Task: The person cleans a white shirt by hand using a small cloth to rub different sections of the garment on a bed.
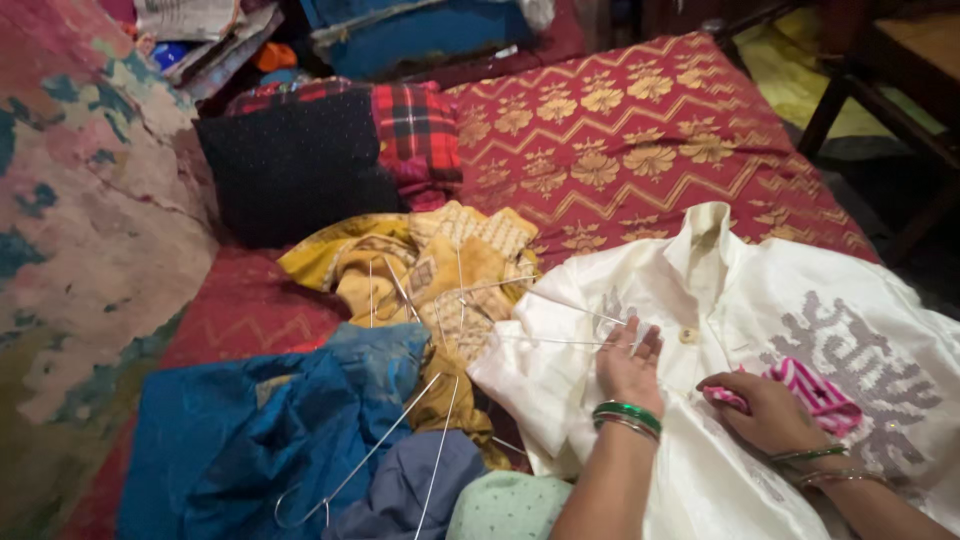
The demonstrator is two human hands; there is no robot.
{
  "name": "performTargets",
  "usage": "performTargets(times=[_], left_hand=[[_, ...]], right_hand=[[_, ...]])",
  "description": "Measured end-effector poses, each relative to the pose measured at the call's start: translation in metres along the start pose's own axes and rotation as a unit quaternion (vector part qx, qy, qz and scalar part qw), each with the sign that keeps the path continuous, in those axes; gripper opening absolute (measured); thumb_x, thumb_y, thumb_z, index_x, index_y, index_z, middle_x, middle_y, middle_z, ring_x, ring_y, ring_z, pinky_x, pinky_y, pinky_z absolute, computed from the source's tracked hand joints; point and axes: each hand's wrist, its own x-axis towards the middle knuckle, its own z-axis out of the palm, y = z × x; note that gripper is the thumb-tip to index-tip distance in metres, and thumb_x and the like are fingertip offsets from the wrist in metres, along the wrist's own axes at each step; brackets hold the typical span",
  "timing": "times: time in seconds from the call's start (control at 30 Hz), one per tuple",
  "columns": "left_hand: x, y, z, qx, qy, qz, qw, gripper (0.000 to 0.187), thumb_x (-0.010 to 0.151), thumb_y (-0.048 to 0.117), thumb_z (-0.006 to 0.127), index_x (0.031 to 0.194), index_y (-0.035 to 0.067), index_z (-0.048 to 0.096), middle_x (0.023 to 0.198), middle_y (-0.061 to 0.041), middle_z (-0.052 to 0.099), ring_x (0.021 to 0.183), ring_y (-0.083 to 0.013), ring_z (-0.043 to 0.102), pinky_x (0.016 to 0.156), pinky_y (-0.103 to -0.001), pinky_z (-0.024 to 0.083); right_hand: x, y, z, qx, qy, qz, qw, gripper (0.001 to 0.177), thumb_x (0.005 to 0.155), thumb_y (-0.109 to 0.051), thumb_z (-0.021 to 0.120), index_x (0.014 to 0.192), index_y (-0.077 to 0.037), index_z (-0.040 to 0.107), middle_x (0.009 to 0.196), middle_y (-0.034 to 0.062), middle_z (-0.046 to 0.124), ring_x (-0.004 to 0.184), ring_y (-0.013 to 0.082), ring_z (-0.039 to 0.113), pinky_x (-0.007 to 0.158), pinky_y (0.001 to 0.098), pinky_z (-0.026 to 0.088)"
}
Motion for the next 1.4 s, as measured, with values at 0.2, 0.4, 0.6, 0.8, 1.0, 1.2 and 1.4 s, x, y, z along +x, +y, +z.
performTargets(times=[0.2,0.4,0.6,0.8,1.0,1.2,1.4], left_hand=[[-0.016,0.008,0.014,0.043,0.099,-0.009,0.994,0.032,0.098,0.037,0.061,0.122,0.015,0.062,0.137,-0.004,0.058,0.089,-0.0204,0.062,0.074,-0.033,0.047],[-0.026,0.048,0.02,0.085,0.192,0.06,0.976,0.047,0.105,0.051,0.05,0.127,0.012,0.065,0.118,-0.002,0.072,0.07,-0.015,0.056,0.058,-0.027,0.042],[-0.008,0.061,0.007,0.077,0.138,0.089,0.983,0.033,0.108,0.033,0.036,0.127,0.013,0.055,0.108,-0.017,0.079,0.056,-0.0182,0.065,0.046,-0.025,0.044],[0.002,0.023,0.003,0.121,0.043,0.056,0.99,0.024,0.108,0.031,0.037,0.117,0.012,0.049,0.108,-0.017,0.078,0.059,-0.021,0.068,0.048,-0.027,0.049],[-0.015,-0.005,0.0,0.233,-0.002,-0.048,0.971,0.02,0.106,0.019,0.053,0.12,0.006,0.062,0.108,-0.009,0.078,0.068,-0.0181,0.072,0.052,-0.026,0.05],[0.0,-0.025,-0.021,0.323,-0.055,-0.116,0.937,0.02,0.105,0.015,0.056,0.113,0.003,0.07,0.106,-0.011,0.075,0.079,-0.0203,0.071,0.061,-0.029,0.055],[0.018,-0.015,-0.028,0.207,0.034,-0.026,0.977,0.024,0.107,0.013,0.049,0.122,-0.003,0.057,0.106,-0.022,0.074,0.087,-0.0299,0.076,0.076,-0.039,0.065]], right_hand=[[0.004,-0.001,-0.001,-0.015,-0.014,-0.013,1.0,0.033,0.083,-0.025,0.07,0.115,-0.022,0.076,0.103,0.0062,0.08,0.092,0.0221,0.078,0.085,0.0348,0.059],[-0.002,-0.017,-0.006,-0.031,-0.015,0.002,0.999,0.029,0.087,-0.031,0.072,0.114,-0.022,0.077,0.104,0.0057,0.08,0.095,0.0227,0.077,0.086,0.0352,0.058],[-0.003,-0.01,-0.007,0.019,0.001,-0.014,1.0,0.032,0.086,-0.023,0.067,0.116,-0.017,0.076,0.101,0.007,0.081,0.091,0.021,0.078,0.085,0.0341,0.058],[0.013,-0.029,-0.027,0.376,-0.001,0.168,0.911,0.035,0.099,-0.028,0.054,0.116,-0.005,0.072,0.113,0.0001,0.077,0.075,0.0172,0.067,0.067,0.0328,0.058],[0.019,-0.027,-0.025,0.386,0.003,0.246,0.889,0.05,0.106,-0.044,0.053,0.124,-0.001,0.071,0.093,0.0139,0.072,0.068,0.0143,0.064,0.061,0.0315,0.054],[0.015,-0.037,-0.03,0.467,0.045,0.292,0.834,0.046,0.098,-0.038,0.065,0.125,-0.001,0.072,0.095,0.0068,0.075,0.07,0.0108,0.065,0.064,0.0297,0.057],[0.018,-0.021,-0.022,0.477,0.035,0.267,0.836,0.041,0.095,-0.032,0.068,0.127,-0.007,0.074,0.096,0.0041,0.075,0.07,0.0094,0.062,0.064,0.0275,0.053]])
